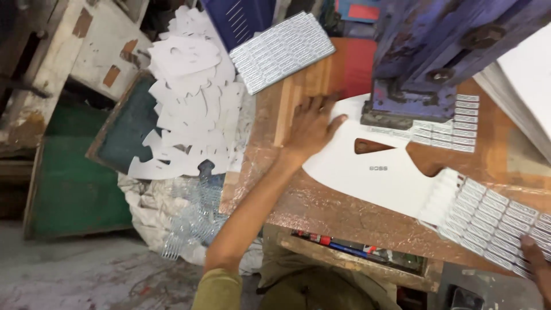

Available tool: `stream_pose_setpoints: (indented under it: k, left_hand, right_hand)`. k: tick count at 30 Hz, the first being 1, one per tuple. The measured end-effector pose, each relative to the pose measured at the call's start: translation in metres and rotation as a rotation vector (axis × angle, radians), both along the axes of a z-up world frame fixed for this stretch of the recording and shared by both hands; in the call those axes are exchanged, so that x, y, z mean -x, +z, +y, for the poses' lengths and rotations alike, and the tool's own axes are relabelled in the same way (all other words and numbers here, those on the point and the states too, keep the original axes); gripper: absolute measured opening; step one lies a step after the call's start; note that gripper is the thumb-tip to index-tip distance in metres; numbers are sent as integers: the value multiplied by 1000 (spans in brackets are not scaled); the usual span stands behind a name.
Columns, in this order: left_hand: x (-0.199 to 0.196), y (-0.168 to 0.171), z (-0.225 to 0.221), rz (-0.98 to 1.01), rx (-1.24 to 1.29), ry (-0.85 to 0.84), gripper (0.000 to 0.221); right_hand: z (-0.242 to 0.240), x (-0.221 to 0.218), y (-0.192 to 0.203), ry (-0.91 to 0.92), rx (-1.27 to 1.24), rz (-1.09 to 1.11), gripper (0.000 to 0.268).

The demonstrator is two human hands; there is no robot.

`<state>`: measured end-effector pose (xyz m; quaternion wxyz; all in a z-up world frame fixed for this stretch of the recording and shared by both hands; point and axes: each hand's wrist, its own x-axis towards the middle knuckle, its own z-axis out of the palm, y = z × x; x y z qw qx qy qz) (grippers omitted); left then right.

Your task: Applying "BOSS" brand labels to white shoe upper components using a manual press machine.

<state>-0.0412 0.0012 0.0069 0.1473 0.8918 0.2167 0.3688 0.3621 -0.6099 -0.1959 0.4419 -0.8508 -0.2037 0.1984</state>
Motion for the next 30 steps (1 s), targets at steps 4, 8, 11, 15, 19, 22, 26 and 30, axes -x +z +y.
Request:
stream_pose_setpoints:
  k: [4, 8, 11, 15, 19, 22, 26, 30]
  left_hand:
    - [-50, -18, 7, 313, 346, 45, 46]
    - [-70, -54, 11, 410, 277, 135, 46]
    - [27, 27, -16, 401, 482, 137, 44]
    - [178, -34, 9, 296, 380, 250, 52]
    - [243, -6, 12, 809, 517, 616, 60]
    - [222, 16, -10, 545, 349, 521, 67]
    - [132, 41, -51, -18, 837, -72, 78]
    - [77, 14, -21, -34, 1315, -410, 80]
  right_hand:
    - [-17, -11, 3, -42, -21, -70, 45]
    - [261, 136, 309, 52, -430, -528, 71]
    - [302, 39, 293, 285, -54, -872, 74]
    - [333, 15, 272, 271, 270, -745, 79]
    - [313, -17, 259, 231, 106, -961, 41]
    - [282, -13, 262, -162, -114, -738, 32]
    - [285, 152, 328, -60, -351, -1110, 33]
    - [259, 248, 267, 689, 30, -783, 40]
